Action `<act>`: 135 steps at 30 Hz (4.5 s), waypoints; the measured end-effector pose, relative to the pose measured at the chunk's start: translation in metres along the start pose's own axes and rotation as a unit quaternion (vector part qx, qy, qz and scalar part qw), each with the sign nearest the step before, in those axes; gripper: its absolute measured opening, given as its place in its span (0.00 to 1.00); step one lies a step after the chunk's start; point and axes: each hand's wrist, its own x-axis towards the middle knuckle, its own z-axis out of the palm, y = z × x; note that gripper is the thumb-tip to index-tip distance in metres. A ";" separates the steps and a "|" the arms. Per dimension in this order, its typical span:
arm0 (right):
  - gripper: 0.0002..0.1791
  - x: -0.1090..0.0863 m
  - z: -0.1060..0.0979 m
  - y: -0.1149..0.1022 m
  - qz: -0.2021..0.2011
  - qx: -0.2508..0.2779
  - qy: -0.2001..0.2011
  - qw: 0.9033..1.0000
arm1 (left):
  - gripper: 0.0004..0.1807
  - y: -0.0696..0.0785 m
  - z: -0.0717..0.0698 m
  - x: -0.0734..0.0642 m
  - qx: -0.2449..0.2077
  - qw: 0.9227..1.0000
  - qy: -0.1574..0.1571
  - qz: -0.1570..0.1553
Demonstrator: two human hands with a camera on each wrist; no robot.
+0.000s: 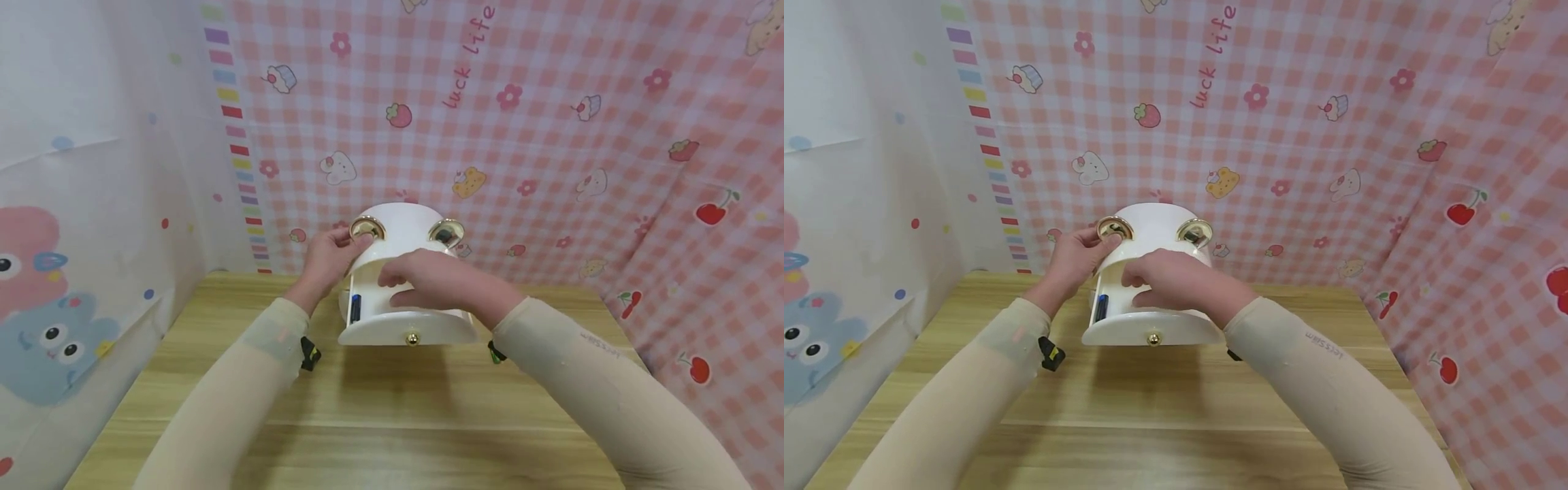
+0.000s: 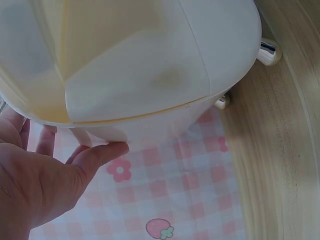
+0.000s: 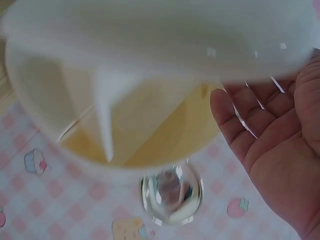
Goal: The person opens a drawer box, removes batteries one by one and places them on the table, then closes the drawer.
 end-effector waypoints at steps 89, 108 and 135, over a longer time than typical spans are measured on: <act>0.15 0.043 0.014 -0.016 0.000 -0.024 -0.051 0.998 | 0.22 -0.004 0.002 -0.002 -0.007 1.000 0.008 0.009; 0.25 -0.006 -0.029 -0.010 0.046 0.044 -0.034 0.997 | 0.24 -0.001 0.002 -0.002 0.007 1.000 0.001 -0.005; 0.35 -0.140 -0.011 0.087 0.216 -0.005 0.043 0.975 | 0.25 -0.002 0.002 -0.002 -0.002 1.000 0.006 0.005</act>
